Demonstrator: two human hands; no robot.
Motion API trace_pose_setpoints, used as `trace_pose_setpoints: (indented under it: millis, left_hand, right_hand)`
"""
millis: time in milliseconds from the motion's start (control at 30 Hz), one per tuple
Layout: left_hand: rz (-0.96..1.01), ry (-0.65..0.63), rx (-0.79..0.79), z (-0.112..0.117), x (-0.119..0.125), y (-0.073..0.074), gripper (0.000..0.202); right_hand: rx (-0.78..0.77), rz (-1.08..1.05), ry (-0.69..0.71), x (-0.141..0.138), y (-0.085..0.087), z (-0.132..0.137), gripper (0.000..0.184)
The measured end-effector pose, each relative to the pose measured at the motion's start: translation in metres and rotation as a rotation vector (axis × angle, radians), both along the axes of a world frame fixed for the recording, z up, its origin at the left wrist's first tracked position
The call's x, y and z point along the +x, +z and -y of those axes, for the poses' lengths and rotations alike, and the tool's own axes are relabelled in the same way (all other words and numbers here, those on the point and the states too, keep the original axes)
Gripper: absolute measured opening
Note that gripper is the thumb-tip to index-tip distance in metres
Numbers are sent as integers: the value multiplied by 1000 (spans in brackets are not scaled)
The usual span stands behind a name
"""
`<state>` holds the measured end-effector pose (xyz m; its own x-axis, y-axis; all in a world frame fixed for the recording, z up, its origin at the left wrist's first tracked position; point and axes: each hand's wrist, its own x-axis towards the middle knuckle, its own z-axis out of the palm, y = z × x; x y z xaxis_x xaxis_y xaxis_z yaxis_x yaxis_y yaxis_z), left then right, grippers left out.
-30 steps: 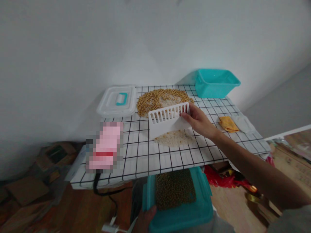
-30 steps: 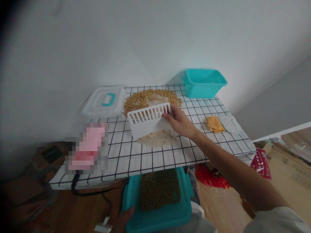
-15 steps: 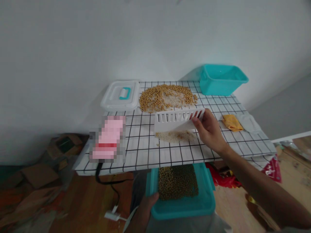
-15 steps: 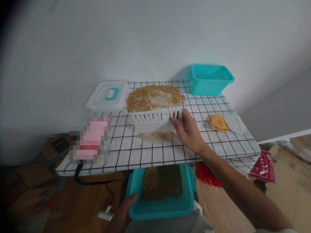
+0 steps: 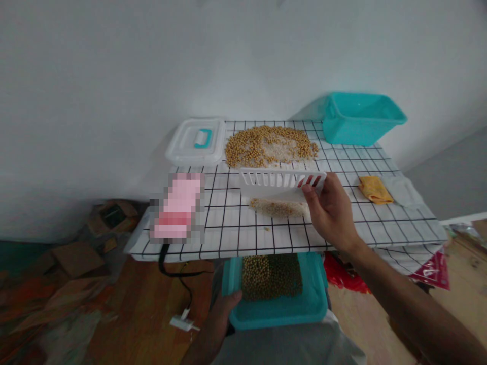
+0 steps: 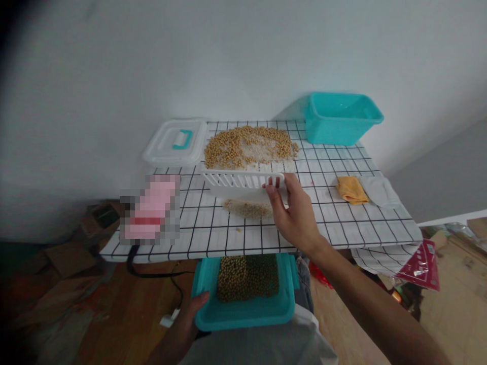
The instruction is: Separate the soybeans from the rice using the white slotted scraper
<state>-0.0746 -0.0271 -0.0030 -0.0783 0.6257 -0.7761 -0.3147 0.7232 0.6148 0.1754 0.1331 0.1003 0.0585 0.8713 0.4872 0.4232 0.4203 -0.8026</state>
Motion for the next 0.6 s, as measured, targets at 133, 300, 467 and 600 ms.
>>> trace_pose_setpoints:
  millis: [133, 300, 467, 600]
  left_hand:
    - [55, 9, 18, -3, 2, 5, 35]
    - [63, 16, -20, -1, 0, -4, 41]
    - [153, 31, 13, 0, 0, -11, 35]
    - [124, -3, -1, -3, 2, -10, 39]
  right_hand:
    - [7, 29, 10, 1, 1, -11, 9]
    - [24, 82, 19, 17, 4, -25, 13]
    - [56, 127, 34, 30, 8, -31, 19]
    - [38, 128, 68, 31, 9, -35, 20]
